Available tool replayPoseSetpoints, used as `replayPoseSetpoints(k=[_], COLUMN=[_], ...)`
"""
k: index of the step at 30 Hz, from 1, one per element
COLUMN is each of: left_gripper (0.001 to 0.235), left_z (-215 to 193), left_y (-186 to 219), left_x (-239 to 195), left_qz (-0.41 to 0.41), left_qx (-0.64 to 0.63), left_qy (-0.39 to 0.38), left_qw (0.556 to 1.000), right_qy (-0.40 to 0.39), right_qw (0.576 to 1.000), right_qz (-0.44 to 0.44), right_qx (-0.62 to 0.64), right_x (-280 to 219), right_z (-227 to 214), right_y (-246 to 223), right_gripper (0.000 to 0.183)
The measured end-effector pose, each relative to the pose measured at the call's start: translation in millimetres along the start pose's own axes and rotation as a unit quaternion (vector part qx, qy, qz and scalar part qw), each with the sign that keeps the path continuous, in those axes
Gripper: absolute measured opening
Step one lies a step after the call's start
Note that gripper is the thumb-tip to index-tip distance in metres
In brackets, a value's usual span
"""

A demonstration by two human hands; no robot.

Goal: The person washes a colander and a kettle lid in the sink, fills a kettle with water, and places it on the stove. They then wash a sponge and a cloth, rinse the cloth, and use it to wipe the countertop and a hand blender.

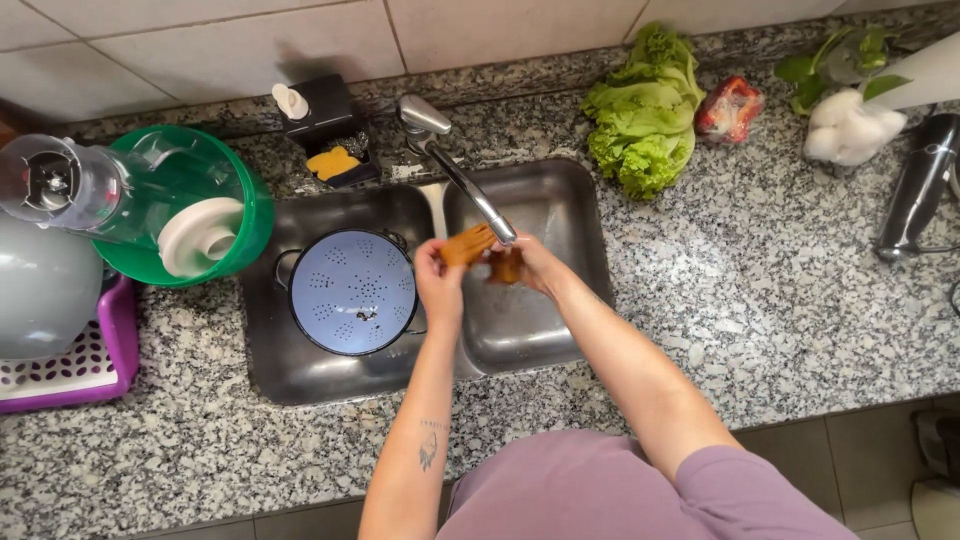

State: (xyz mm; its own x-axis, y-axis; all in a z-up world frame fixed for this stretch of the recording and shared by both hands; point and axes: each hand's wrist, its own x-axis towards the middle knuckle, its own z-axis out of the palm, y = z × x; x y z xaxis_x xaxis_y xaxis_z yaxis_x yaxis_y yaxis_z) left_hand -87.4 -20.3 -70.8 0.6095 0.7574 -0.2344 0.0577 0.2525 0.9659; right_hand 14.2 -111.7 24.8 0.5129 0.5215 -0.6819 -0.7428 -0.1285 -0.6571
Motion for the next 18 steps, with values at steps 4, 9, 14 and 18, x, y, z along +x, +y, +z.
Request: replayPoseSetpoints(k=[4,9,14,18], left_gripper=[0.037,0.037,0.032,0.006], left_z=[-10.6,-17.7,10.2,28.5], left_y=[1.9,22.4,49.1,23.1], left_x=[-22.7,-5.2,9.4,33.9], left_qz=[0.285,0.503,0.624,0.68], left_qx=[0.221,0.461,0.49,0.5], left_qy=[-0.14,-0.067,-0.112,-0.158], left_qw=[0.922,0.728,0.599,0.513], right_qy=[-0.126,-0.123,-0.233,-0.168], right_qw=[0.989,0.99,0.964,0.937], right_qz=[0.058,0.06,0.106,0.082], right_qx=[0.057,0.025,-0.069,-0.295], right_x=[2.9,13.7,26.2,18.3], right_z=[-9.5,-29.6,-60.9,-52.4], right_y=[11.0,24.6,34.9,21.4], right_gripper=[0.017,0.017,0.029,0.038])
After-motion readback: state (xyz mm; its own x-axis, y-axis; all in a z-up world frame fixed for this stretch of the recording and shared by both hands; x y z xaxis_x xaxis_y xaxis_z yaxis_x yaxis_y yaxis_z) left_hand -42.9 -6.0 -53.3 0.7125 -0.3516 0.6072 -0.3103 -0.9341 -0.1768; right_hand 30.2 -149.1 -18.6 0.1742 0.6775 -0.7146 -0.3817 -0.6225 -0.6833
